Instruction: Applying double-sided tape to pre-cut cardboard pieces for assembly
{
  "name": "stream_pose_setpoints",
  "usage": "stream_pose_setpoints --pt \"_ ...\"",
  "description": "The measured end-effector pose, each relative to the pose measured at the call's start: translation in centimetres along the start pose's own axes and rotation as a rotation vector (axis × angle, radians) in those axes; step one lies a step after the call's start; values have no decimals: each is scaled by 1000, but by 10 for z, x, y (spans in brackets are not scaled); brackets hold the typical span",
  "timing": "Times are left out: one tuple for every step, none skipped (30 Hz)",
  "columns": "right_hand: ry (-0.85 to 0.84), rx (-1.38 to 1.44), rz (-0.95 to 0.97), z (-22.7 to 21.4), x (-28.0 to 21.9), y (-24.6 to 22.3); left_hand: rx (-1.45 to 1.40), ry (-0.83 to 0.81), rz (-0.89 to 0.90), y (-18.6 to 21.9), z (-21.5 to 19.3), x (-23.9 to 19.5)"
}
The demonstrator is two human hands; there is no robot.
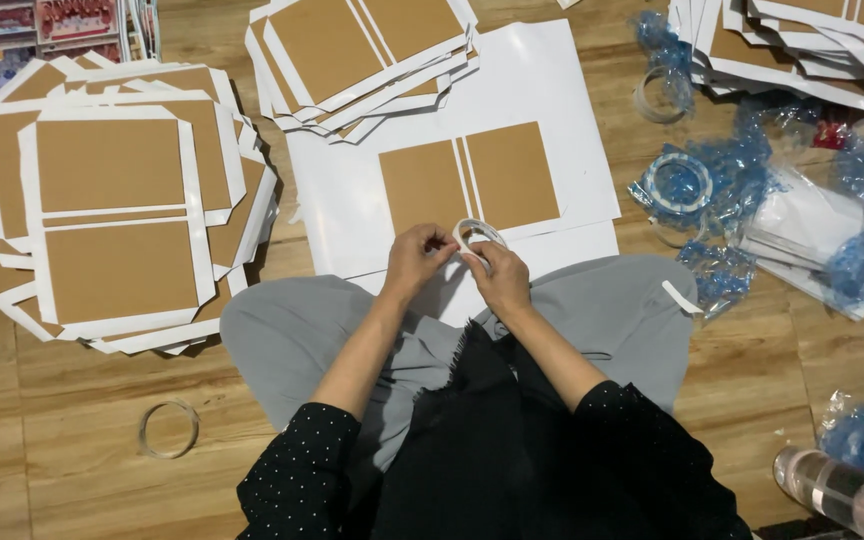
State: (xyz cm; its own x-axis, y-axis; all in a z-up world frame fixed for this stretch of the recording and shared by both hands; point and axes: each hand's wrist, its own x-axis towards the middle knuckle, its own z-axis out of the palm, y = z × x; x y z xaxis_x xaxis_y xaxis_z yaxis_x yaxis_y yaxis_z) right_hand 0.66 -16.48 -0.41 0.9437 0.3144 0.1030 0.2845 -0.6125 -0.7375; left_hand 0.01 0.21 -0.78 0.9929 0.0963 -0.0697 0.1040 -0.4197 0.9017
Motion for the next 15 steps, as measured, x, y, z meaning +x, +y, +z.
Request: stream_pose_setpoints --pt "-2 -1 4 -3 0 -2 -2 -3 -3 -5 3 -2" --pt "-1 1 -8 -8 4 -4 -68 -5 -30 -9 5 0" --pt "0 3 -19 -13 7 -5 -133 -8 -57 -12 8 2" --pt "5 -1 -15 -17 9 -4 -136 -14 -54 -13 6 2" --pt "6 14 -6 -20 11 -2 -149 -8 -90 -14 5 2" --pt "6 28 4 -24 13 0 -162 -2 -128 -14 5 2" --pt "10 24 9 -27 13 4 -165 -8 -126 -18 8 4" --pt "-16 32 14 -29 14 7 -179 -10 -176 -23 10 6" --pt "-42 39 20 -31 15 9 -192 -12 -225 -28 12 8" --pt "-41 40 23 -36 15 7 -191 -15 -227 -24 13 6" --pt "-65 12 50 -42 16 5 -221 -27 -257 -20 13 5" --pt "-91 -13 75 -46 18 3 -250 -35 -288 -17 13 3" --pt "-93 -11 76 -50 22 5 -248 -36 -291 -19 15 5" --pt "-132 -20 130 -52 26 6 -227 -33 -331 -22 17 6" --pt "-171 -29 183 -55 30 8 -205 -31 -372 -25 18 8"
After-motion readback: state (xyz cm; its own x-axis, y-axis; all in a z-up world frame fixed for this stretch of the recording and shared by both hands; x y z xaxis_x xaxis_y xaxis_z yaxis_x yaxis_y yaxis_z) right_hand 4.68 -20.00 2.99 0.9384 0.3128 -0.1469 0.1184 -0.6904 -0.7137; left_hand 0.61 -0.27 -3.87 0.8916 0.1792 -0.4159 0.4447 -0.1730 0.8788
